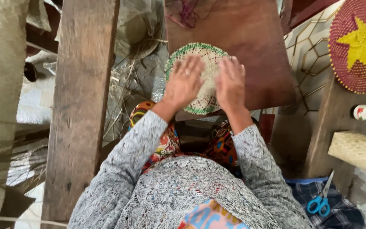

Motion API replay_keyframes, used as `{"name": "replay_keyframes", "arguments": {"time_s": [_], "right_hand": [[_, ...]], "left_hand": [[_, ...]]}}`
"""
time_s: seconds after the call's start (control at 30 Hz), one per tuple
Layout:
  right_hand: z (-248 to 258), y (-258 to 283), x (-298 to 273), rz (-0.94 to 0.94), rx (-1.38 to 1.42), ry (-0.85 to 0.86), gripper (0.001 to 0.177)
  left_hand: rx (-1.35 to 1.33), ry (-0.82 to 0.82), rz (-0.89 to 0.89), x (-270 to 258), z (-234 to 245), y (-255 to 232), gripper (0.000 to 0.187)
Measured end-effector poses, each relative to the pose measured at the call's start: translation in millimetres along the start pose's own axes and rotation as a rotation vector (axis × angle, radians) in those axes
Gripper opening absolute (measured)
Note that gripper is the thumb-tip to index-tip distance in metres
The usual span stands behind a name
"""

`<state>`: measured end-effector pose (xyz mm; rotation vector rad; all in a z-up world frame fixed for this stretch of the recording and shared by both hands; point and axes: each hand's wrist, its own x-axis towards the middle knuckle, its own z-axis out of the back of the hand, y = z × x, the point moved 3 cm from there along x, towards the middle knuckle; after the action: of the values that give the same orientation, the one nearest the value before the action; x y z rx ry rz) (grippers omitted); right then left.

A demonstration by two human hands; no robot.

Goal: The person weaves a circular mat by hand using a needle and green thread. They pass the needle through the straw material to bind it and use scissors to cut the thread.

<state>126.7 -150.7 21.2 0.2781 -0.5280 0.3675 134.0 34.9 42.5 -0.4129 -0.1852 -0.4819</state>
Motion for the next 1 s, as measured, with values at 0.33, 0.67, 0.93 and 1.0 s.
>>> {"name": "replay_keyframes", "arguments": {"time_s": [0.33, 0.67, 0.93, 1.0], "right_hand": [[-3, -14, 4, -0.363, -0.043, 0.637, 0.086], [-4, -92, -58, -0.372, 0.114, 0.048, 0.049], [22, -59, -34, -0.342, -0.026, 0.179, 0.038], [20, -59, -33, -0.403, -0.043, 0.241, 0.045]], "left_hand": [[0.144, 0.360, 0.025, 42, -30, 14, 0.087], [0.194, 0.527, 0.038, 49, -22, 10, 0.084], [0.233, 0.720, -0.032, 56, -2, -7, 0.072], [0.240, 0.691, -0.030, 57, -4, -8, 0.072]]}}
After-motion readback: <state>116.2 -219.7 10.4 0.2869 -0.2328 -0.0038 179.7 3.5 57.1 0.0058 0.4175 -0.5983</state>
